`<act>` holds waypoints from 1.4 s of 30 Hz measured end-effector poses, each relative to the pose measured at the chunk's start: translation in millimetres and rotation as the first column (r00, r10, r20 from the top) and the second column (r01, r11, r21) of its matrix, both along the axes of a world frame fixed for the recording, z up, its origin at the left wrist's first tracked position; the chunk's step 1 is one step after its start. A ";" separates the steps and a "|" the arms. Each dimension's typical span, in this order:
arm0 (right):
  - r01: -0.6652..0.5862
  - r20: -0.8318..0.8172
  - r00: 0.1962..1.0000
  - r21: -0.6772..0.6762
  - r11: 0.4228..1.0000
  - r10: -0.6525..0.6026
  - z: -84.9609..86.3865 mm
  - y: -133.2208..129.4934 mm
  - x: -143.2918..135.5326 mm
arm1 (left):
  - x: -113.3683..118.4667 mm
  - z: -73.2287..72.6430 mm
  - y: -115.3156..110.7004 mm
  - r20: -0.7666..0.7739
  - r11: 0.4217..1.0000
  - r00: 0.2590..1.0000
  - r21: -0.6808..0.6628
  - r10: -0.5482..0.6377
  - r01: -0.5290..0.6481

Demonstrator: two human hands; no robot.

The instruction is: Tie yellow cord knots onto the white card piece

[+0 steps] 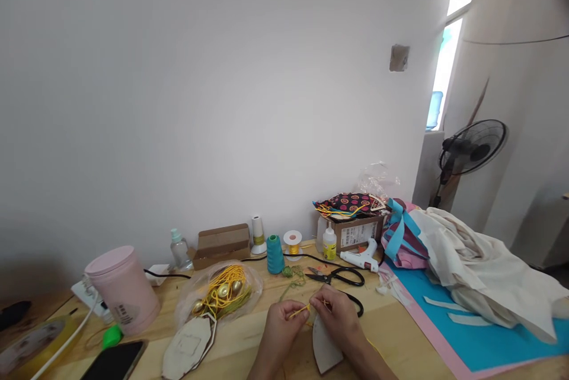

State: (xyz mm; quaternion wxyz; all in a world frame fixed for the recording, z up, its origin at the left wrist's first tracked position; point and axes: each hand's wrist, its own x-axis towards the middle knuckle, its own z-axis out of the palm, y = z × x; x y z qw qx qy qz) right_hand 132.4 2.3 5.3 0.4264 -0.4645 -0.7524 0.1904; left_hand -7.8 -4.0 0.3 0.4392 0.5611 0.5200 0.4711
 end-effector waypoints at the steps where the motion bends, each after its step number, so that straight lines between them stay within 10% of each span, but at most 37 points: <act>1: 0.002 -0.006 1.000 -0.009 1.000 -0.002 -0.2 0.2 0.2 | -0.4 0.1 -0.4 0.010 1.000 1.000 0.007 -0.012 0.012; 28: 0.021 0.012 1.000 -0.053 0.998 -0.020 -3.6 -0.2 -3.0 | -1.6 0.3 0.1 0.120 0.999 0.992 0.016 -0.029 0.027; 42: 0.039 0.085 0.995 0.072 0.997 -0.045 -2.4 -3.7 -3.2 | -1.5 -9.0 1.6 -0.063 0.997 0.996 0.043 -0.061 0.063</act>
